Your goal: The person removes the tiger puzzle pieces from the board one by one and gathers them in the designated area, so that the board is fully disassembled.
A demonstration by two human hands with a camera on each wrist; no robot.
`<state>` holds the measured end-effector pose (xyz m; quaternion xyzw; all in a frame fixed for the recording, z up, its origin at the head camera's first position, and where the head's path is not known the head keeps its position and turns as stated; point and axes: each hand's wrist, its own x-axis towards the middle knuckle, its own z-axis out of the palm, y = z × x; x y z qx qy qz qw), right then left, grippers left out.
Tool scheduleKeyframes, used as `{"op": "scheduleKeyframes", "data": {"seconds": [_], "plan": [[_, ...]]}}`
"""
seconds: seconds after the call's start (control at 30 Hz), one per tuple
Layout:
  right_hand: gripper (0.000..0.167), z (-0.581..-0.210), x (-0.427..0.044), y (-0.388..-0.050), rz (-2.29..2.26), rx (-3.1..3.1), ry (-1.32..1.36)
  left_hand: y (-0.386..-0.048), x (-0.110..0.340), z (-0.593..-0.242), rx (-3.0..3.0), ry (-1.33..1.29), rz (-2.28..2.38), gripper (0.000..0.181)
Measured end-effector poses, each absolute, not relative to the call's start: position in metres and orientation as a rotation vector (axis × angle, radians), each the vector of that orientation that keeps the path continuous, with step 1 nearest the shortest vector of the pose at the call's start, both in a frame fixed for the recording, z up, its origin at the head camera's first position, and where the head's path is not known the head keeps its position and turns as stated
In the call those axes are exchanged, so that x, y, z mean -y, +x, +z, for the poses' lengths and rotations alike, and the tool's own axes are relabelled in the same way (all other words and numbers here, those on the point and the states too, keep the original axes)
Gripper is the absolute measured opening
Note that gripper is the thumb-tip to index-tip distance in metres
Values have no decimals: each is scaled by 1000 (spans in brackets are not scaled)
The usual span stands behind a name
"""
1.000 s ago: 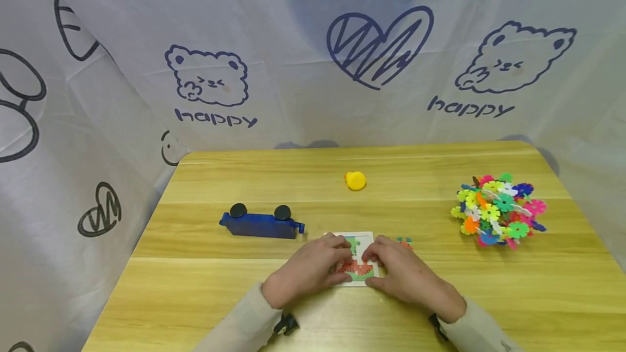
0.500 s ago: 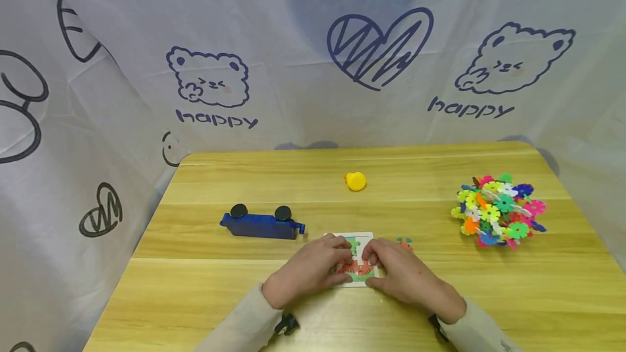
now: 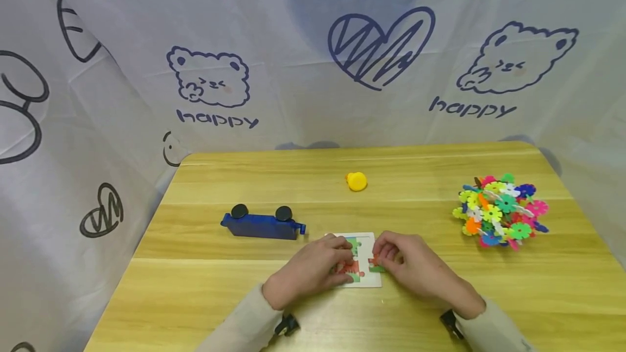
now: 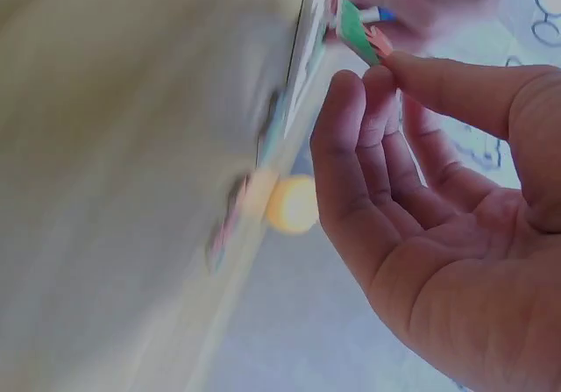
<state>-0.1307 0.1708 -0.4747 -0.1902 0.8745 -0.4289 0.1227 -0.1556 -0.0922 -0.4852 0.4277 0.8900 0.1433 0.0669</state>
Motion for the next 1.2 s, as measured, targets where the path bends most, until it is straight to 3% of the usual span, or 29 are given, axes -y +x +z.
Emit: {"op": "scheduleKeyframes", "data": {"seconds": [0.53,1.2], "plan": [[11,-457,-239,-139,-1118,-2810,-370,-156,92,-486,-2683,1288,391,21],[9,-468,-238,-145,-862,-2933,-281,-156,93,-489,-2677,1274,392,23]]}}
